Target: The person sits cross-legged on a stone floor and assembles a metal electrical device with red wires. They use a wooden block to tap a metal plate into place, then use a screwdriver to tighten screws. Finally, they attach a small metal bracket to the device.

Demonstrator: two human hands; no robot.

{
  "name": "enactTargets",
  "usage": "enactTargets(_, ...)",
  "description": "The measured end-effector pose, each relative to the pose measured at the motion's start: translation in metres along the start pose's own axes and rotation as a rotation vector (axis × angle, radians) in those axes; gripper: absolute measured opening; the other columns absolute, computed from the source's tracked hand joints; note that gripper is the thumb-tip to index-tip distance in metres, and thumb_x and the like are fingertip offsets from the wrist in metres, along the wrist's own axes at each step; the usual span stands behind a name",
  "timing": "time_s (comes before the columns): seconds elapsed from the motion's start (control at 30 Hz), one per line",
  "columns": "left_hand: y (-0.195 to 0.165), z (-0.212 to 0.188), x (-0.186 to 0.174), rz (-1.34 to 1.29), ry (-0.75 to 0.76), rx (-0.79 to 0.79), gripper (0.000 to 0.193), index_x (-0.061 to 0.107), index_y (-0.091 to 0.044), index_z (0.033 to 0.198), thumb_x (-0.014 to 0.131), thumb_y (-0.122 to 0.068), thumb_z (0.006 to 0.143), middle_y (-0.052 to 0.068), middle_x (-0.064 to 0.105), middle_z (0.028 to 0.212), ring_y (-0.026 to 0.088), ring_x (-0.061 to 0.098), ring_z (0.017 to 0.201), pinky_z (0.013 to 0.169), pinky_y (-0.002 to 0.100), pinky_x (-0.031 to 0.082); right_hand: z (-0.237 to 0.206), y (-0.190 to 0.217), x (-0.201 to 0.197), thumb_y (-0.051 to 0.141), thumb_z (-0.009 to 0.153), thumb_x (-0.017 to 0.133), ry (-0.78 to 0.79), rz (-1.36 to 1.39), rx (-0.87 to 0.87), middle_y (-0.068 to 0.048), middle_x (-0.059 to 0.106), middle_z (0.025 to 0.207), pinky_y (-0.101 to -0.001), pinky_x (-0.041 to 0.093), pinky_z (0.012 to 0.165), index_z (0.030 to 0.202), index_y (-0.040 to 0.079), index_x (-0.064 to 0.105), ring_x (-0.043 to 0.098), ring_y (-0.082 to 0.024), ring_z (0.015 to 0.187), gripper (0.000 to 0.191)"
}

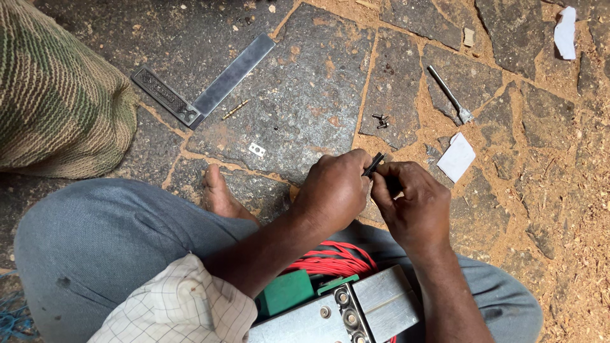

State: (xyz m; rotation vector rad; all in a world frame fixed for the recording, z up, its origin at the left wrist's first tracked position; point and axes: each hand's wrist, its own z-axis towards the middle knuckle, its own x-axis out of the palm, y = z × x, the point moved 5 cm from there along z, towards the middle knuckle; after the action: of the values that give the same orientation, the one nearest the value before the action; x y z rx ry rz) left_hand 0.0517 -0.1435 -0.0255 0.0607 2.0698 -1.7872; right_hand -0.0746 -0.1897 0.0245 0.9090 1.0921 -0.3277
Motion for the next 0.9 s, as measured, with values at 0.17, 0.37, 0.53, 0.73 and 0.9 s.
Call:
enactTargets(0.17,-0.002,-0.001,0.0,0.025,0.006,0.019,0.021,0.069,-0.005,0.103,0.073,-0.013,0.085,0.021,0.072,0.078,0.041,0.072,0.078,0.072,0.05,0.058,0.0,0.0,0.0,0.009,0.091,0.078,0.001,-0.006,-0.023,-0.011,0.073,0.09,-0.0307,0.06,0.06,0.098,0.002,0.071,0.073,-0.019,0.071,0.012)
enactTargets(0.37,-0.002,0.001,-0.001,0.046,-0.005,0.041,0.014,0.068,-0.004,0.099,0.07,-0.011,0.087,0.022,0.07,0.073,0.042,0.072,0.075,0.068,0.052,0.057,-0.001,0.005,-0.001,0.011,0.092,0.079,-0.03,-0.11,-0.115,-0.012,0.074,0.091,-0.0328,0.06,0.064,0.097,0.003,0.072,0.074,-0.022,0.074,0.012)
enactTargets(0.53,-0.003,0.001,-0.001,0.075,-0.001,0.023,0.015,0.067,-0.003,0.1,0.07,-0.01,0.087,0.023,0.07,0.074,0.043,0.071,0.076,0.069,0.052,0.057,-0.002,0.01,-0.001,0.011,0.093,0.078,-0.067,-0.225,-0.196,-0.012,0.074,0.089,-0.0354,0.059,0.062,0.095,0.002,0.07,0.073,-0.025,0.071,0.012)
enactTargets(0.73,-0.004,0.001,-0.002,0.036,-0.012,0.026,0.022,0.067,-0.003,0.106,0.072,-0.011,0.086,0.023,0.072,0.081,0.042,0.072,0.079,0.072,0.05,0.057,-0.002,0.01,0.005,0.012,0.096,0.076,-0.069,-0.308,-0.194,-0.011,0.07,0.084,-0.0361,0.057,0.057,0.096,0.002,0.066,0.07,-0.025,0.066,0.014)
enactTargets(0.9,-0.004,0.003,-0.005,-0.017,-0.021,-0.003,0.022,0.068,-0.002,0.103,0.074,-0.012,0.084,0.021,0.073,0.087,0.04,0.073,0.084,0.074,0.049,0.058,-0.003,0.012,0.006,0.01,0.094,0.074,-0.062,-0.296,-0.195,-0.012,0.067,0.089,-0.0387,0.057,0.061,0.1,0.001,0.063,0.07,-0.028,0.073,0.016)
